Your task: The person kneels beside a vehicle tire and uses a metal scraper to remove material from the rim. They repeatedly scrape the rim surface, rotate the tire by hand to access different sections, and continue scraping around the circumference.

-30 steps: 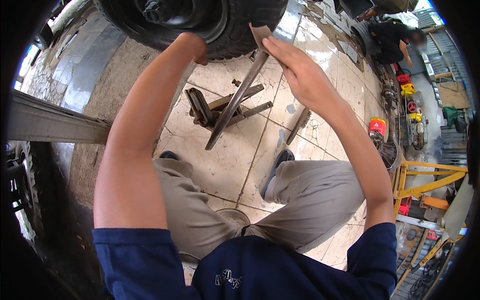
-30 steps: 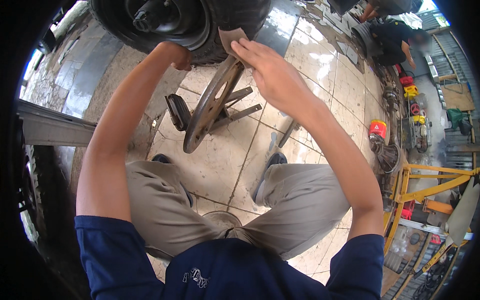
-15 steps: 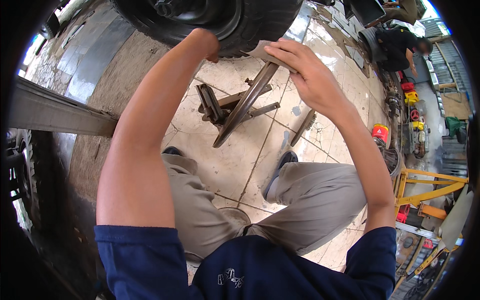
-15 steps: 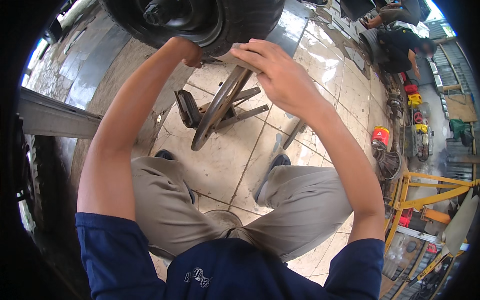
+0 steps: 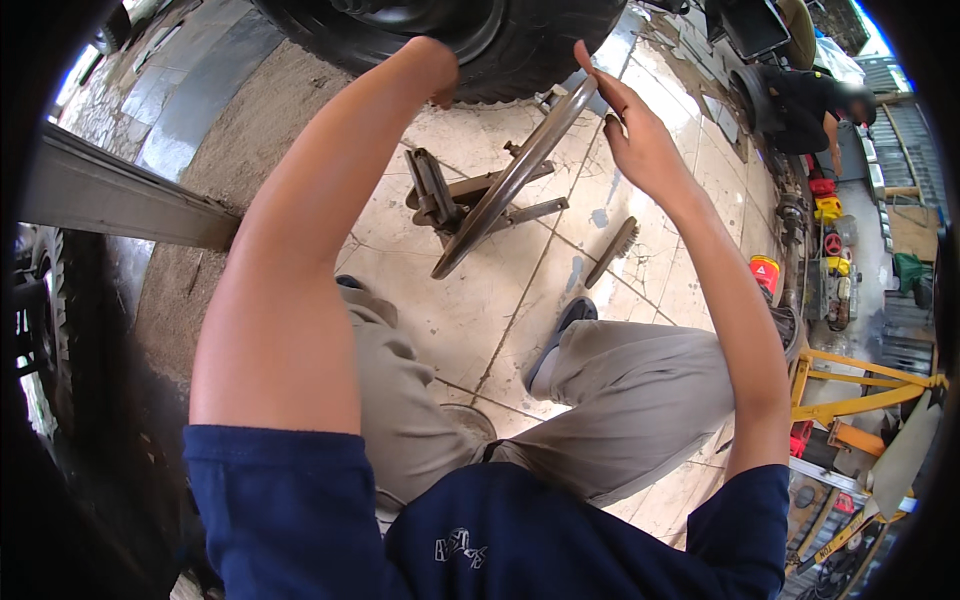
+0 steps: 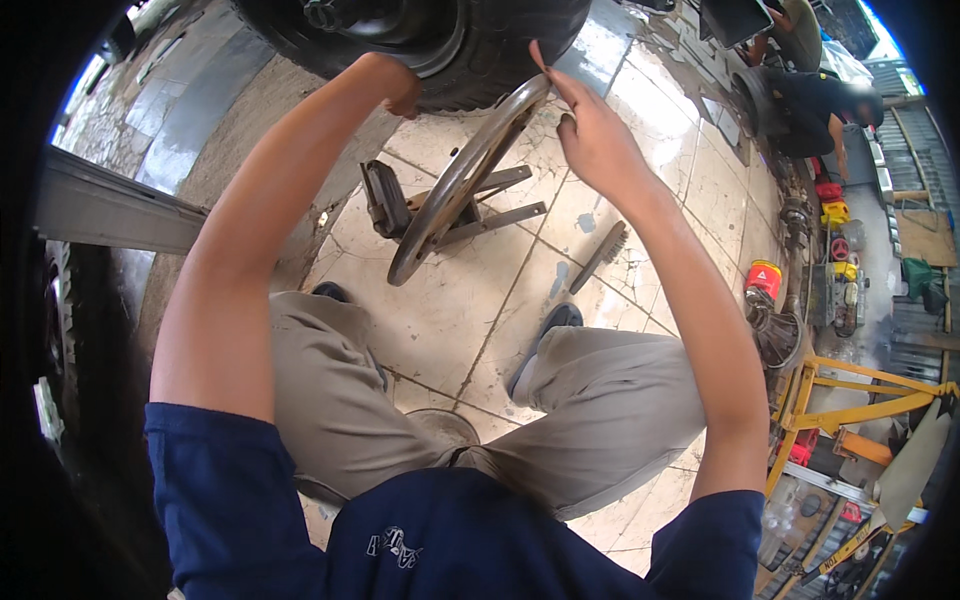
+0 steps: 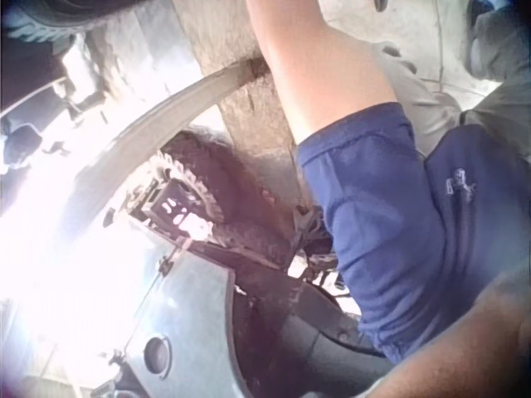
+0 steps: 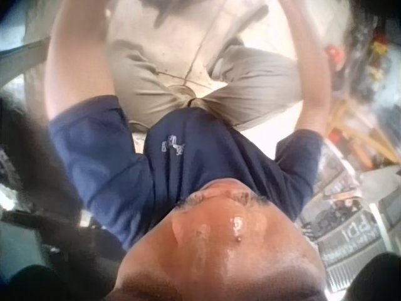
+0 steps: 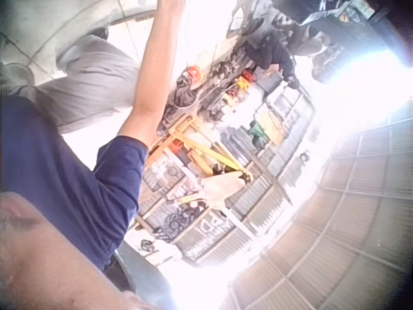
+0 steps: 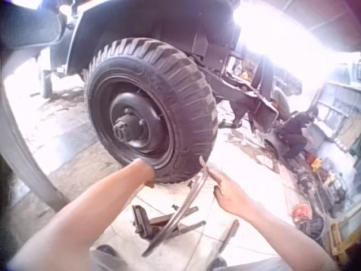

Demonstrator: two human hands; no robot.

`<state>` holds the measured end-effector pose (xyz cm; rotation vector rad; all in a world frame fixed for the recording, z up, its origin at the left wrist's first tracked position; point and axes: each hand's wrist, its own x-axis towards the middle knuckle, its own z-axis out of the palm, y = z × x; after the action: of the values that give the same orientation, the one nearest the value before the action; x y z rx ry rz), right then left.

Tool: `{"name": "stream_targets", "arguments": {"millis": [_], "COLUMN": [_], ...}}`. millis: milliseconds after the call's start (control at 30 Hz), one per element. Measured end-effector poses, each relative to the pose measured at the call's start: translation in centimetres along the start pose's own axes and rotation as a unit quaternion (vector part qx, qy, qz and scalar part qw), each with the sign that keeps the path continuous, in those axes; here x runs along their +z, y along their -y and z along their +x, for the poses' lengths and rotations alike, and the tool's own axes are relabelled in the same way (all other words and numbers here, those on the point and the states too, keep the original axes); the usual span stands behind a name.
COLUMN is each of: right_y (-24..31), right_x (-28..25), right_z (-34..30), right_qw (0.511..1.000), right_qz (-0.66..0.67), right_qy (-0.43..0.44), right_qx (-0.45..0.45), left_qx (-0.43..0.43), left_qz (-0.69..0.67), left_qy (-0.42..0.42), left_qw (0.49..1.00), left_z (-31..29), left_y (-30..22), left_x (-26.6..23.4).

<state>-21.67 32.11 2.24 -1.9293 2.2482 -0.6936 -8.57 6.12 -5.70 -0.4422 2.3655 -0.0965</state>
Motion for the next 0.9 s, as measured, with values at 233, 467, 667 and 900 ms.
{"name": "stream_targets", "arguments": {"millis": [233,467,667,900], "right_y": [1.6,0.4,2.1,2.8], "right_x": [-0.4,-0.3,-0.3,-0.3], "right_z": [-0.2,0.4,0.5,-0.2], "right_qw": [0.995,0.999,0.996,0.999], "right_qz": [-0.044,-0.013,-0.028,-0.016], "right_qy": [-0.024,-0.01,-0.015,0.001], "right_qx": [-0.084,0.041,-0.083,-0.051], "left_qx": [-0.005,0.014,0.012,-0.002], "left_qz": [-0.013,-0.027,0.004,-0.023], "left_qy": [0.025,0.001,0.04,0.021], "left_qw": [1.0,1.0,0.999,1.0], "left_z": [1.4,0.2,1.1,0.5], "left_y": [0.5,-0.7,-0.4,-0.6], "left_x": [1.5,-0.1,0.6,0.3]}}
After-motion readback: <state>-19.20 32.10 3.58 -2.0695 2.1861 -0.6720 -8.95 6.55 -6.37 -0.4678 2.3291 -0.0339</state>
